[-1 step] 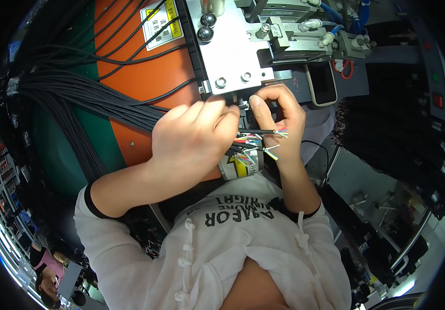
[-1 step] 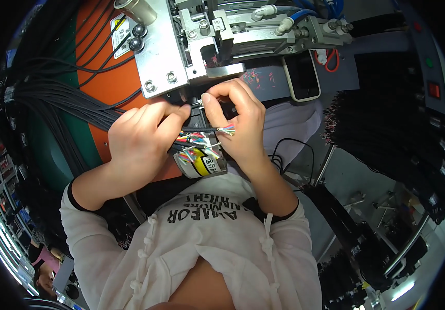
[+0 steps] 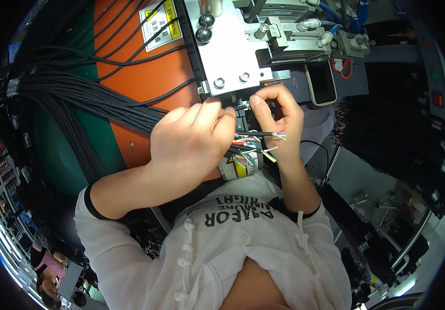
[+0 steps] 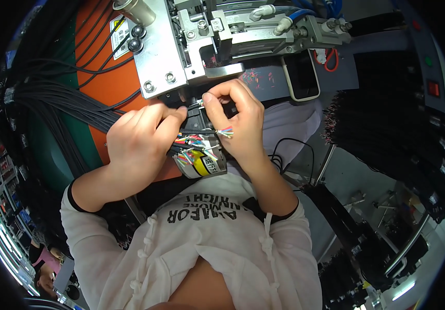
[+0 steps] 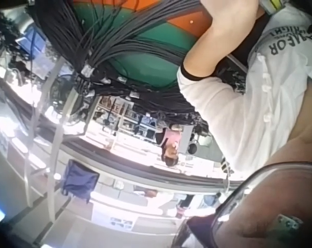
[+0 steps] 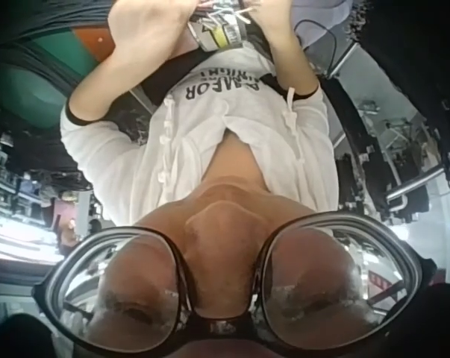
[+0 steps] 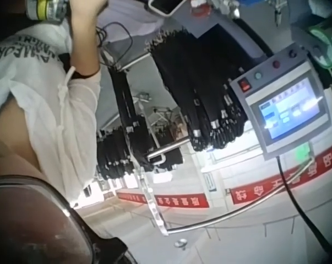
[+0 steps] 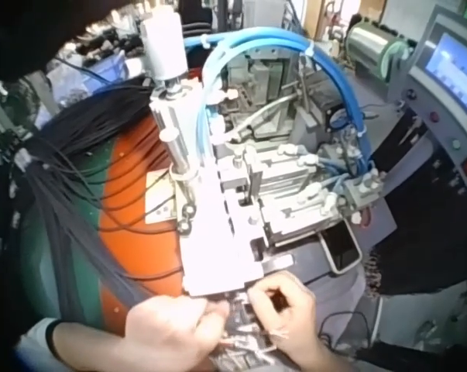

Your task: Gathering cable bundles and feeding individual wires into a processing machine on a production line.

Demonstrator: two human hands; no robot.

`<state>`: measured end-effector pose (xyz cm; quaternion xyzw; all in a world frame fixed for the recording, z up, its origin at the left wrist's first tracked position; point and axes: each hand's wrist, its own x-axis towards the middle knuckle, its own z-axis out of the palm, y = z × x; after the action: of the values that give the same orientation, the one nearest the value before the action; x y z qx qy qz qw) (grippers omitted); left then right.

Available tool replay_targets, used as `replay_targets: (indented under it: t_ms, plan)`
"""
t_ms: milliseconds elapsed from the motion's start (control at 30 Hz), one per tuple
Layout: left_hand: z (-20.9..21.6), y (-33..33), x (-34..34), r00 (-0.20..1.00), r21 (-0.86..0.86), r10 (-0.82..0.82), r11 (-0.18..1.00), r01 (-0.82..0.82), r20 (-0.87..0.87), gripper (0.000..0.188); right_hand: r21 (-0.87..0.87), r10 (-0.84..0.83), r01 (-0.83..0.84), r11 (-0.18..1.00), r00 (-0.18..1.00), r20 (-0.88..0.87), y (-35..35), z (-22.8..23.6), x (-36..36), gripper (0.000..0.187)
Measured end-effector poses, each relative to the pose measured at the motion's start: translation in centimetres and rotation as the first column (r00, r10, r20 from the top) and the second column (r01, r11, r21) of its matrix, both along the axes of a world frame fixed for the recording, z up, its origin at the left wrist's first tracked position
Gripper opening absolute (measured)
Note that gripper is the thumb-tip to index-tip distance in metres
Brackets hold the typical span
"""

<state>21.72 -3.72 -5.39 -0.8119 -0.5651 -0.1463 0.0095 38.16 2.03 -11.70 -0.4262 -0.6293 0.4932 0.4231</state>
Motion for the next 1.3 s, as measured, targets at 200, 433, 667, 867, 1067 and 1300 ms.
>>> replay_targets:
  t_ms: [200,433,667,867,1067,1300]
  plan:
    - [0.1,-0.5,0.1,0.986,-0.02,0.066,0.997,-0.07,-0.156,0.021,0.17,0.284,-0.251,0.953,0.936,-0.209,1.4,0.6,2.4,0.018]
    - [0.3,0.5,-0.9,0.959,0.135,-0.135,0.985,0.104,0.25,0.027,0.13,0.273,-0.247,0.96,0.929,-0.251,1.1,2.0,3.0,0.015]
    - [-0.4,0.4,-0.8,0.921,0.294,-0.218,0.948,0.121,0.323,0.033,0.03,0.131,-0.128,0.991,0.972,-0.195,0.0,3.8,2.0,0.011]
    - [-0.4,0.4,-0.9,0.905,0.236,-0.222,0.961,0.141,0.363,0.029,-0.004,0.041,-0.052,0.999,0.826,-0.562,-1.0,4.1,-0.3,0.012]
    - [-0.5,0.3,-0.7,0.889,0.233,-0.196,0.967,0.104,0.414,0.023,0.129,0.132,-0.085,0.988,0.902,-0.411,-0.3,3.1,-0.1,0.013]
    - [-0.4,0.2,-0.9,0.921,0.199,-0.193,0.971,0.131,0.337,0.02,0.032,0.071,-0.064,0.997,0.937,-0.342,-0.5,3.2,0.2,0.011]
